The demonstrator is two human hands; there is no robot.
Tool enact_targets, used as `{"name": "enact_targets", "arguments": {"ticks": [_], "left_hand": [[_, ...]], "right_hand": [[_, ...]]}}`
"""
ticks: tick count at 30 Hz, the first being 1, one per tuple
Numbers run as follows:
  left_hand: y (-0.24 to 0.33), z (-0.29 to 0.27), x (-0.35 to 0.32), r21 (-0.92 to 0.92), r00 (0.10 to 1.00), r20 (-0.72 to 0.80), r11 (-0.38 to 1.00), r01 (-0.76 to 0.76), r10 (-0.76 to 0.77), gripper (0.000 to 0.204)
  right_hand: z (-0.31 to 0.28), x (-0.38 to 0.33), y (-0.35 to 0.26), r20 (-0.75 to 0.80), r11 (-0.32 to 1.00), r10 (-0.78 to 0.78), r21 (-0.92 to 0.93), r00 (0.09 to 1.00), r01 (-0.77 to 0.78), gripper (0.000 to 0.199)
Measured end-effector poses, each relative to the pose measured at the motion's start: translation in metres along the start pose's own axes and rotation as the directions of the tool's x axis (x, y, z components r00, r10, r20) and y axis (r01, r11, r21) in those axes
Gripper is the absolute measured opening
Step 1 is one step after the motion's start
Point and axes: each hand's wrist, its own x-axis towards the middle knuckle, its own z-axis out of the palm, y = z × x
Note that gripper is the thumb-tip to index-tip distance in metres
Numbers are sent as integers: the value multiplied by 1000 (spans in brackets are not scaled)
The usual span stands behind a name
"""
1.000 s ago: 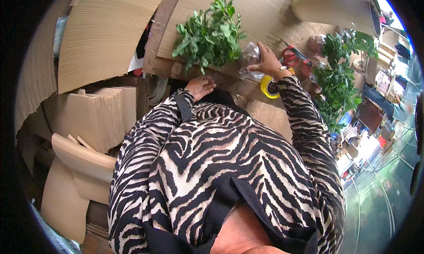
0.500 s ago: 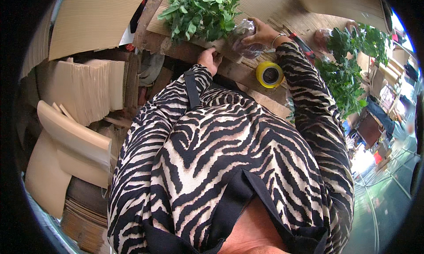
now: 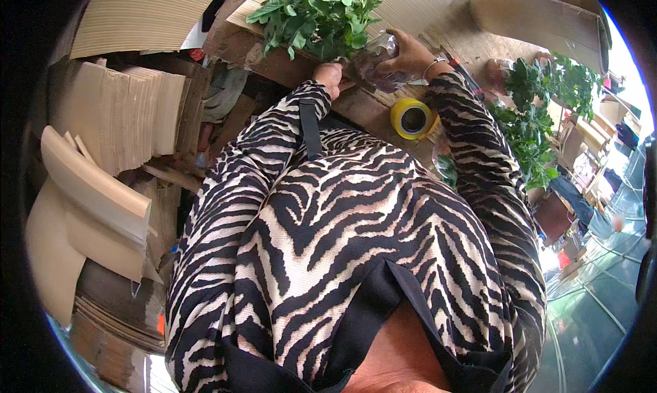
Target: The person assembles cylindrical cardboard planters by rolling flat cardboard sheets into tubes and securing them with a tape dispenser. They place artificial greenery inside the tubes and continue to roll and tape additional cardboard pieces to form more planters.
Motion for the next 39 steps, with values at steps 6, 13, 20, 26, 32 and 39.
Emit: {"name": "enact_targets", "arguments": {"ticks": [6, 13, 20, 26, 32, 39], "left_hand": [[15, 26, -43, 194, 993, -44, 976, -96, 107, 24], [-3, 6, -51, 189, 995, -57, 979, -75, 87, 22], [9, 22, -55, 131, 994, -92, 990, -53, 65, 20], [19, 22, -46, 89, 1000, 12, 996, 3, -4, 23], [40, 51, -69, 99, 997, -80, 995, 6, 2, 24], [50, 56, -70, -17, 993, -53, 994, 106, -106, 23]], "right_hand": [[-11, 1, -10, 67, 994, 30, 104, 997, -37, 98], [1, -3, -7, 97, 998, -52, 27, 994, 50, 100], [0, -2, -11, 111, 1000, 32, -5, 993, -31, 99], [2, -6, -5, -93, 993, 62, -95, 994, -70, 96], [-2, 2, 1, -44, 995, 33, 93, 998, -29, 93], [15, -10, -7, -259, 999, -1, -32, 966, -8, 100]]}}
